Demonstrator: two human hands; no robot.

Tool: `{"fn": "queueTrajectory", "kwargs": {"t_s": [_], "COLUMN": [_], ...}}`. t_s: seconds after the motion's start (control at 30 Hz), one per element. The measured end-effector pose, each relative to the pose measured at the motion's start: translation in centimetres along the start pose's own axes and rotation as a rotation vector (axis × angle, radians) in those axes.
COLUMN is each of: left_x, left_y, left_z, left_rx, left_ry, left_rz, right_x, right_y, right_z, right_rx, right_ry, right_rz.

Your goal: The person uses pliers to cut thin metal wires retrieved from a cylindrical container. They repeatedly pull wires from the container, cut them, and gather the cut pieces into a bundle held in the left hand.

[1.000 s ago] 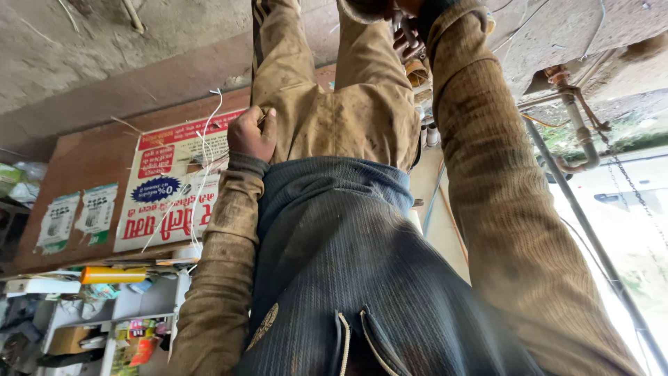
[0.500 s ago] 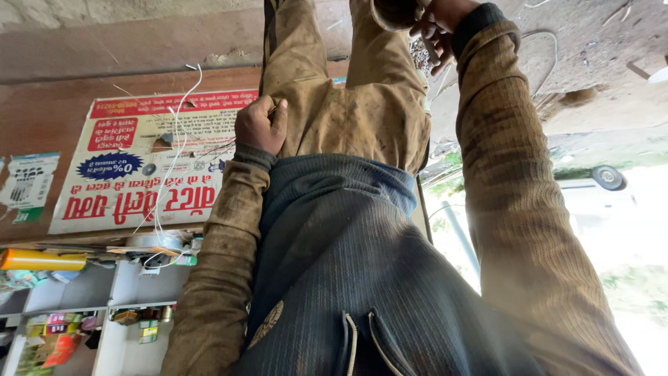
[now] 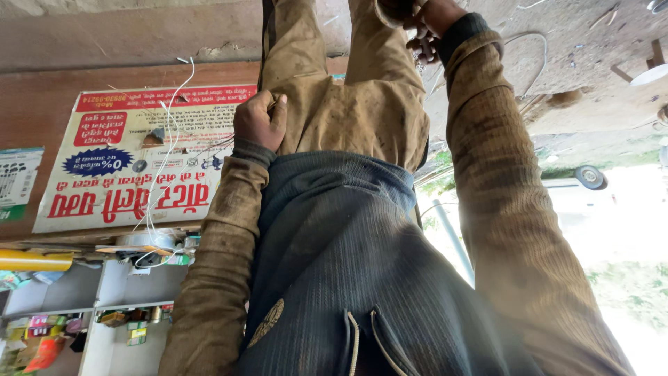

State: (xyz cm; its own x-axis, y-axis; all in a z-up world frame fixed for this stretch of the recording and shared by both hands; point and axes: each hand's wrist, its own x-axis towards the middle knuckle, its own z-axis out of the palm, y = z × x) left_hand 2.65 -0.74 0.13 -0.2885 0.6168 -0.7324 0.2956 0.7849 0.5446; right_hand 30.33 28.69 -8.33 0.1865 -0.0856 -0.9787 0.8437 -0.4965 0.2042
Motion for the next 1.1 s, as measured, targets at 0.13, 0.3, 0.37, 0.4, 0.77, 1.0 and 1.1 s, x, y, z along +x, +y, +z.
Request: {"fn": "queueTrajectory", "kwargs": {"t_s": [0.13, 0.3, 0.37, 0.4, 0.77, 1.0, 1.1], "left_x": [1.0, 0.9, 1.4, 1.7, 4.3, 5.0, 4.5], "left_y": [-0.1, -0.4, 0.0, 0.2, 1.5, 1.1, 0.4], "left_z": [0.0, 0.1, -0.1, -0.4, -1.7, -2.7, -3.0], "left_rx": [-0.047, 0.027, 0.002, -0.009, 0.031, 0.068, 0.093], "left_ry": [0.072, 0.023, 0.045, 0.065, 0.115, 0.076, -0.01], "left_rz": [0.151, 0.074, 0.132, 0.16, 0.32, 0.323, 0.181], "right_x": [4.8, 10.3, 11.5, 11.8, 10.3, 11.5, 10.7], "right_y": [2.3, 7.3, 8.2, 8.2, 6.7, 8.3, 9.5], "right_z": [-1.2, 1.3, 2.8, 3.3, 10.1, 11.5, 12.5], "right_rx": [0.068, -0.673, -0.875, -0.791, -0.578, -0.603, -0.463], "right_ry": [0.046, 0.094, 0.189, 0.275, 0.448, 0.73, 0.632], "right_rz": [-0.04, -0.3, -0.38, -0.405, -0.512, -0.733, -0.523]}}
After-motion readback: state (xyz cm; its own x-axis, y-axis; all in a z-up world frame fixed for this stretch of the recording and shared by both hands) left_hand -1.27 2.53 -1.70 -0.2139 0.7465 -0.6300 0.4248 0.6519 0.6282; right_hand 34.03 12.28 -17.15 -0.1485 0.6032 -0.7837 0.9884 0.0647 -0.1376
